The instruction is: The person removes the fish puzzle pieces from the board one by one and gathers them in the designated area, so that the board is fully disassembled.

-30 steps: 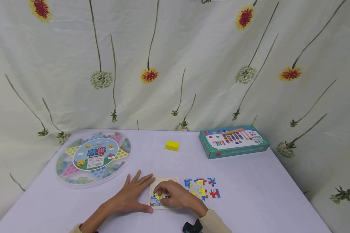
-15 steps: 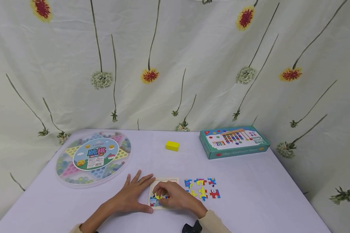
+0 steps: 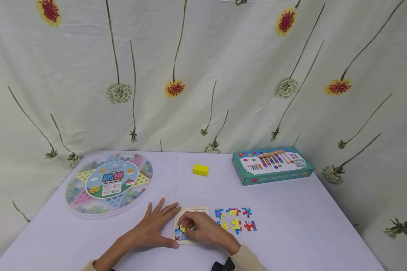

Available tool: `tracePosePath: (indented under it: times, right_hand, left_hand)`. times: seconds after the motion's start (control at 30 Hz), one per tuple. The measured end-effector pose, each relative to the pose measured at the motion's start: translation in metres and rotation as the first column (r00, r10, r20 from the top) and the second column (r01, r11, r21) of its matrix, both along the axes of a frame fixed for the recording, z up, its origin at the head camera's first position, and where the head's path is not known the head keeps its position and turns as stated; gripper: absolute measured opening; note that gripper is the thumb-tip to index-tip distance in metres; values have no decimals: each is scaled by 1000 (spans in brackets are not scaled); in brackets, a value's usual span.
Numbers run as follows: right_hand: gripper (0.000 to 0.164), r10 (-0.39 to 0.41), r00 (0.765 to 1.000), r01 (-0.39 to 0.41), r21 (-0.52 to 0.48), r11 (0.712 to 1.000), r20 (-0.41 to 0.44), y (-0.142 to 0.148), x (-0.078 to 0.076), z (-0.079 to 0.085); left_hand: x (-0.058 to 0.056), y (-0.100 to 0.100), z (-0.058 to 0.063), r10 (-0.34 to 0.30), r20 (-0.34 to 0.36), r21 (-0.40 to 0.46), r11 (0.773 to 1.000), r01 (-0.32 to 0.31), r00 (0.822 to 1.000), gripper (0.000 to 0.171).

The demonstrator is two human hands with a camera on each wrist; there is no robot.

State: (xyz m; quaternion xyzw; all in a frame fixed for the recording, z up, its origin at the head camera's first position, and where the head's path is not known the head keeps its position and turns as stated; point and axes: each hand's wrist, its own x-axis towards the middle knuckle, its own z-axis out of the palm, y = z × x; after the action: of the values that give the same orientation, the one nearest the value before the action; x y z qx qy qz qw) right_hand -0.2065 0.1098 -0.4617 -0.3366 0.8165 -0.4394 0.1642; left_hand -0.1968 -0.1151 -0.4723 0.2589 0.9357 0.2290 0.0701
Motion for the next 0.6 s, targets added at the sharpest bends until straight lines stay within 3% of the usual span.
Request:
tracePosePath:
  times: [0.3,0.6]
  right_hand:
    - [23,0,1000,0,-29,1000,2,2,-1,3]
    - [21,-51,999,52,-13,999,16,21,-4,17]
  left_hand:
    - [1,0,1,12,-1,-12,1000,-12,1000,109]
    - [1,2,1,16,-13,-24,1000,-16,1000,110]
